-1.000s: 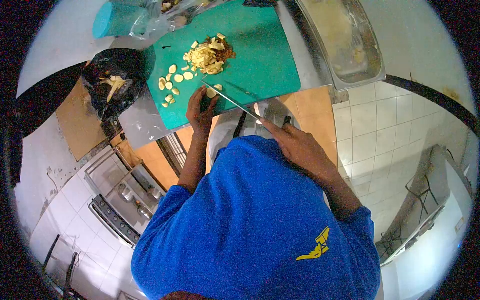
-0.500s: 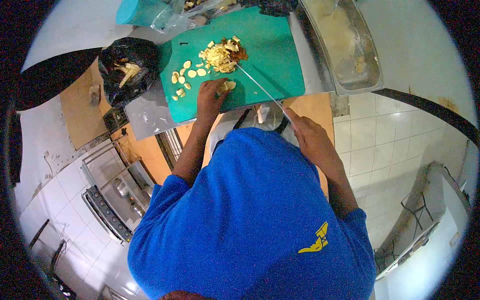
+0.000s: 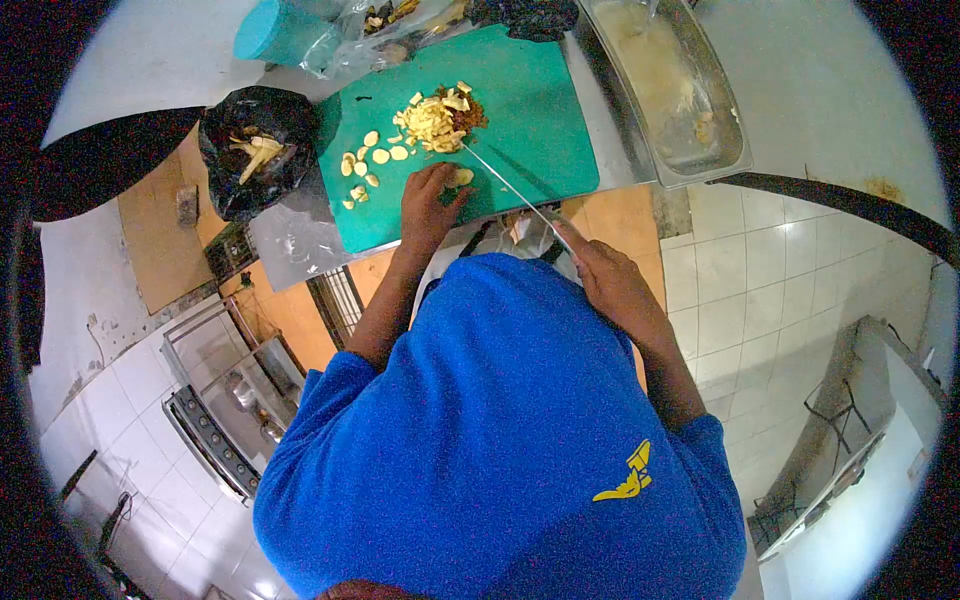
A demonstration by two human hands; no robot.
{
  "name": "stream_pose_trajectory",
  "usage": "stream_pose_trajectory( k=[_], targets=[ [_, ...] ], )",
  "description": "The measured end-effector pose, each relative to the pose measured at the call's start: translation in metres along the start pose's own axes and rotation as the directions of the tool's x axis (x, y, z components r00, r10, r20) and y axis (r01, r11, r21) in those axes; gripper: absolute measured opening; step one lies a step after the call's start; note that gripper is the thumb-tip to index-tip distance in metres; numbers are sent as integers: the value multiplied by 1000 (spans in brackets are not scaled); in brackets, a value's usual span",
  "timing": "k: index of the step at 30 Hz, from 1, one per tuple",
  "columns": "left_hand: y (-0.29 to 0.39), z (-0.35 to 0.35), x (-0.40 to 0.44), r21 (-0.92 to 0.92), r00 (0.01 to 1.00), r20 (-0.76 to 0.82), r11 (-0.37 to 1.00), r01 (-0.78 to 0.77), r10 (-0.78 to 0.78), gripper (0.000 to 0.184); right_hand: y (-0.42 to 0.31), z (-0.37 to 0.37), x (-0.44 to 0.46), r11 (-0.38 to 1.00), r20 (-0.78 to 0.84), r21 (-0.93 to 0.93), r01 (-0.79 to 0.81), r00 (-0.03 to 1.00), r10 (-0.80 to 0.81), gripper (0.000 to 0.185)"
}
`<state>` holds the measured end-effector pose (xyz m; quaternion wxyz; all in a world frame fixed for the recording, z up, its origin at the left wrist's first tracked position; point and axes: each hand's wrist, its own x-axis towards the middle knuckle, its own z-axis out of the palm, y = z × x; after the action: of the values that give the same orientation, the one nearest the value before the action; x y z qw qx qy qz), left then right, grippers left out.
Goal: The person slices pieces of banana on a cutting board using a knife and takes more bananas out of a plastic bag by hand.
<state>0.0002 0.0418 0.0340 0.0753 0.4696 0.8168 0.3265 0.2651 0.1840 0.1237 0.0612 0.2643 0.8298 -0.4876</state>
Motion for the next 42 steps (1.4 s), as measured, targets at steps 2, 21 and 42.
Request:
stream_pose_trajectory(
  k=[2, 21, 42],
  targets=[
    [5, 0, 3, 26, 1000, 27, 1000, -1, 1, 41, -1, 0, 0, 999, 8, -25, -30, 1000, 30, 56],
    [10, 5, 22, 30, 984, 173, 998, -49, 43, 36, 14, 5, 0, 998, -109, -6, 64, 992, -64, 49],
    [-8, 20, -13, -95, 992, -116, 995, 36, -47, 28, 3, 17, -4, 997, 114, 33, -65, 992, 61, 48]
  ],
)
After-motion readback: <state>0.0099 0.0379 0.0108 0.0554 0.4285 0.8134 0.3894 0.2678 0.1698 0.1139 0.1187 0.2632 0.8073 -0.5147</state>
